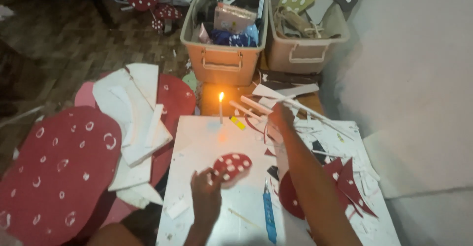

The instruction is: Crafting decorative mushrooms by cutting shapes from foam sheets and assembling them.

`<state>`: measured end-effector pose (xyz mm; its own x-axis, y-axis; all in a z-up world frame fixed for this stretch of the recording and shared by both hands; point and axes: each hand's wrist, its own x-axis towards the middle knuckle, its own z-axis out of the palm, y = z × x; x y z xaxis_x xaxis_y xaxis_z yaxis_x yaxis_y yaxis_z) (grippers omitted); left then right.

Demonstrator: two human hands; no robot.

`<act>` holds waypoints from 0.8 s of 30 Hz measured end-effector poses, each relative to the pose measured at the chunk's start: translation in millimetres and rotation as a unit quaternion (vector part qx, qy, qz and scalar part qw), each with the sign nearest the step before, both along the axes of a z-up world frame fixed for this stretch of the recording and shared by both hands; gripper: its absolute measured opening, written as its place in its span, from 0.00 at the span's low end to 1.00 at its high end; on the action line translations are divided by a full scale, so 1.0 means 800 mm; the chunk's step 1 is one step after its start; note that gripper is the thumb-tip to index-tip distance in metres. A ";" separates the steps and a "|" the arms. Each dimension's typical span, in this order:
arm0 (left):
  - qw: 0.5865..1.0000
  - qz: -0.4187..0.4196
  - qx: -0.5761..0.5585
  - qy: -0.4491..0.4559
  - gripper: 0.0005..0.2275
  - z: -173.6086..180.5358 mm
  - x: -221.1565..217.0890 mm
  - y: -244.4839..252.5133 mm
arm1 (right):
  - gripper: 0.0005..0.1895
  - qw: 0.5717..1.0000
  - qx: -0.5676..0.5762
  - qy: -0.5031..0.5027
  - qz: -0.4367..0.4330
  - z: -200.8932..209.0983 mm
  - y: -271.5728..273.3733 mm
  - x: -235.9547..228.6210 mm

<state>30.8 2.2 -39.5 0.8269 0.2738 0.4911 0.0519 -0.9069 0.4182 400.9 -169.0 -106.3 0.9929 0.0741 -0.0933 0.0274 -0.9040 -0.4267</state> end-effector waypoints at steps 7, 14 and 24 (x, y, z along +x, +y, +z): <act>0.978 0.080 -0.191 0.020 0.13 0.017 -0.029 0.023 | 0.21 0.987 0.119 -0.109 0.013 0.029 -0.104 -0.136; 0.981 0.040 -0.188 -0.035 0.15 0.017 -0.049 0.015 | 0.23 0.949 0.252 0.183 0.046 0.079 -0.083 -0.314; 0.980 0.035 -0.197 0.000 0.14 0.014 -0.035 0.002 | 0.27 0.944 0.271 0.185 0.025 0.113 -0.067 -0.326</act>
